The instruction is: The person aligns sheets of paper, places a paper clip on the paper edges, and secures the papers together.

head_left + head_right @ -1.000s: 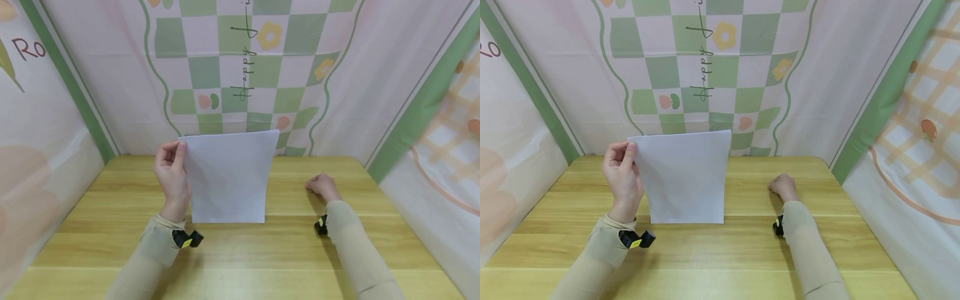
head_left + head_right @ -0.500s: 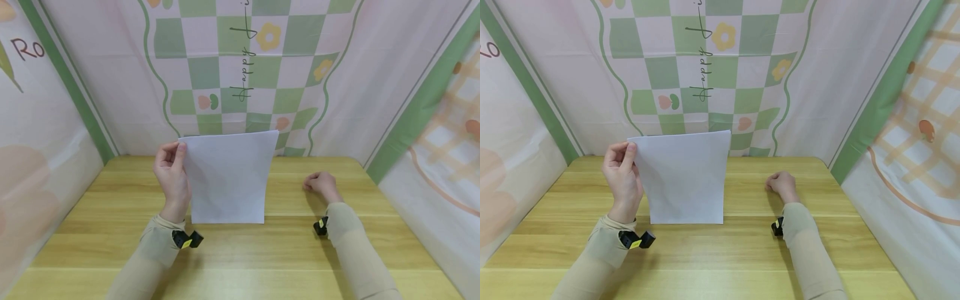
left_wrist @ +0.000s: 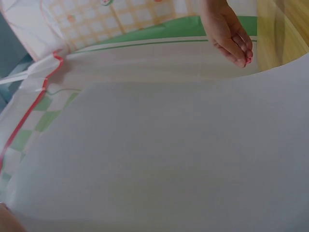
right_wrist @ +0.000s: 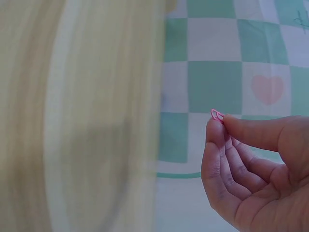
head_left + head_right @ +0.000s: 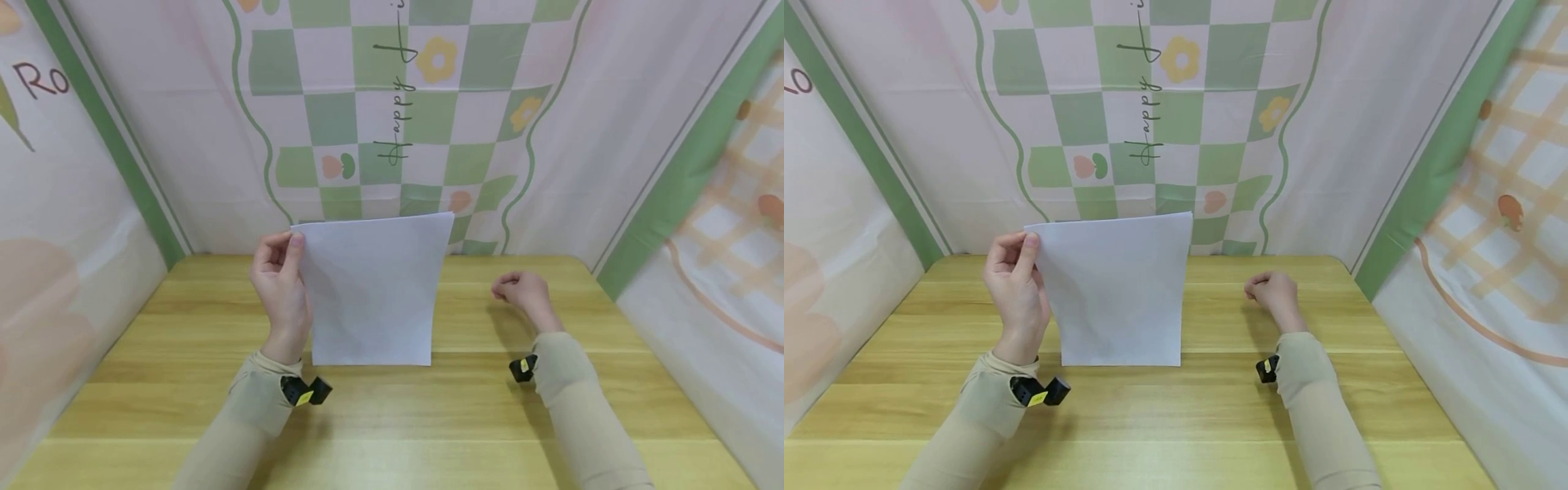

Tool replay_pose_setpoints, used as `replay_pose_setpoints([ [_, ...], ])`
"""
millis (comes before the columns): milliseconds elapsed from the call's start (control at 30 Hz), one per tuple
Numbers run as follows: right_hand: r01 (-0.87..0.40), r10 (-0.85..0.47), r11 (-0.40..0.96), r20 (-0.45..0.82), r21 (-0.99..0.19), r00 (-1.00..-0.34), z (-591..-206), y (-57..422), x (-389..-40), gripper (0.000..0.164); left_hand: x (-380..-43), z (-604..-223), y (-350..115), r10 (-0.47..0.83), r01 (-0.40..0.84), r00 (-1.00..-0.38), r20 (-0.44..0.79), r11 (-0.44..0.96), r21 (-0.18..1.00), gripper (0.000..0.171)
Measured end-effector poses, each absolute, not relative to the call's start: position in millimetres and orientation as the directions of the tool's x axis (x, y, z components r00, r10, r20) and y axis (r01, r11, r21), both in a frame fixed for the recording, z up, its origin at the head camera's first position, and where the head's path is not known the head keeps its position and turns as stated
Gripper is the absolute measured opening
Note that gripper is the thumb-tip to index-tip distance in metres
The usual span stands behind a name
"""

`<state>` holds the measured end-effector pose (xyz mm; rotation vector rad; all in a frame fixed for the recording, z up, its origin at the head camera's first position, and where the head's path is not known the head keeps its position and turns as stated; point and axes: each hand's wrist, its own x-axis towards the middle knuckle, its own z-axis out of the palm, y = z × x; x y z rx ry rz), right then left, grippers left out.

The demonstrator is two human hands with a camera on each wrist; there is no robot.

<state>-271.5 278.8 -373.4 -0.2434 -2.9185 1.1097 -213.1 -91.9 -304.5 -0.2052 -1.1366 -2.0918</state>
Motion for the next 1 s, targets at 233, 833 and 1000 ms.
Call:
replay_pose_setpoints([
  [233, 0.103, 0.133, 0.744, -0.005, -0.660, -0.991, -364, 273, -268, 0.025, -214, -305, -91, -0.536, 0.671, -0.715, 0.449, -0.345, 0.656, 0.019],
  [833, 0.011, 0.113, 0.773, 0.121, -0.634, -0.986, -338, 261, -251, 0.028, -214, -305, -90, -0.518, 0.655, -0.729, 0.447, -0.338, 0.676, 0.026],
  [1000, -0.007, 0.117, 0.778, 0.155, -0.628, -0.981, -330, 256, -246, 0.028, -214, -304, -89, -0.521, 0.663, -0.724, 0.451, -0.347, 0.663, 0.025],
])
